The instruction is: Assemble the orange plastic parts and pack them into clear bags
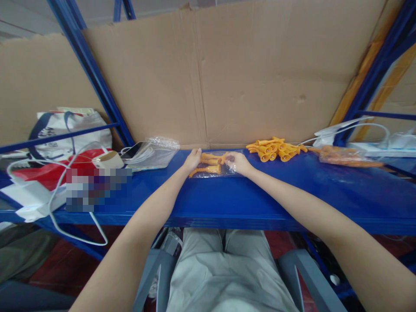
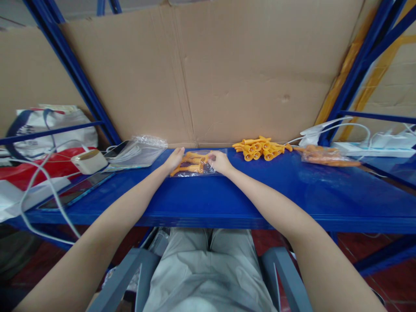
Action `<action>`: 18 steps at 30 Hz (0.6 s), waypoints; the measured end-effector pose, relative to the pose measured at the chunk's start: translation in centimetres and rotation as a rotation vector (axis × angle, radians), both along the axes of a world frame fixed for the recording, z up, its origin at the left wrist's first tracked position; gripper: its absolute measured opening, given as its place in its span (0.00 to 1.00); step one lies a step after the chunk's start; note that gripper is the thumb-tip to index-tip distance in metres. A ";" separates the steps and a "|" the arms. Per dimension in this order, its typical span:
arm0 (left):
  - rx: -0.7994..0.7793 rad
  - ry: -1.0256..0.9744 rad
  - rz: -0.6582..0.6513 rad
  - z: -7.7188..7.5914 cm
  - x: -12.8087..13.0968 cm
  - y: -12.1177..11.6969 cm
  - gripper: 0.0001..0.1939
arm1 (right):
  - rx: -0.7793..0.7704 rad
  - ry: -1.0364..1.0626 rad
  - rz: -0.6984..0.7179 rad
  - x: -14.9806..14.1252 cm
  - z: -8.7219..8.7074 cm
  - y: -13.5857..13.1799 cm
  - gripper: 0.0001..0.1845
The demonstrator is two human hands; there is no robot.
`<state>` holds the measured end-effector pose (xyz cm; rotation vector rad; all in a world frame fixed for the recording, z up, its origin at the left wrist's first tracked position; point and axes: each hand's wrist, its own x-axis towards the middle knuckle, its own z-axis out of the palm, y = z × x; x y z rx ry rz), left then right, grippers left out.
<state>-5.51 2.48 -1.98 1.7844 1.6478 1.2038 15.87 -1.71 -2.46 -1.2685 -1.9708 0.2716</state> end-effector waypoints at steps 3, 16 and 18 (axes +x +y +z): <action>-0.006 -0.030 0.000 -0.2 -0.2 0.3 0.19 | -0.080 0.222 0.021 0.2 -0.4 0.9 0.09; 0.122 0.332 -0.108 1.0 0.7 -1.9 0.12 | -0.006 0.021 0.104 0.6 -1.0 1.2 0.07; 0.123 0.373 -0.135 0.9 1.1 -2.0 0.10 | 0.025 -0.024 0.048 0.5 -0.6 0.8 0.04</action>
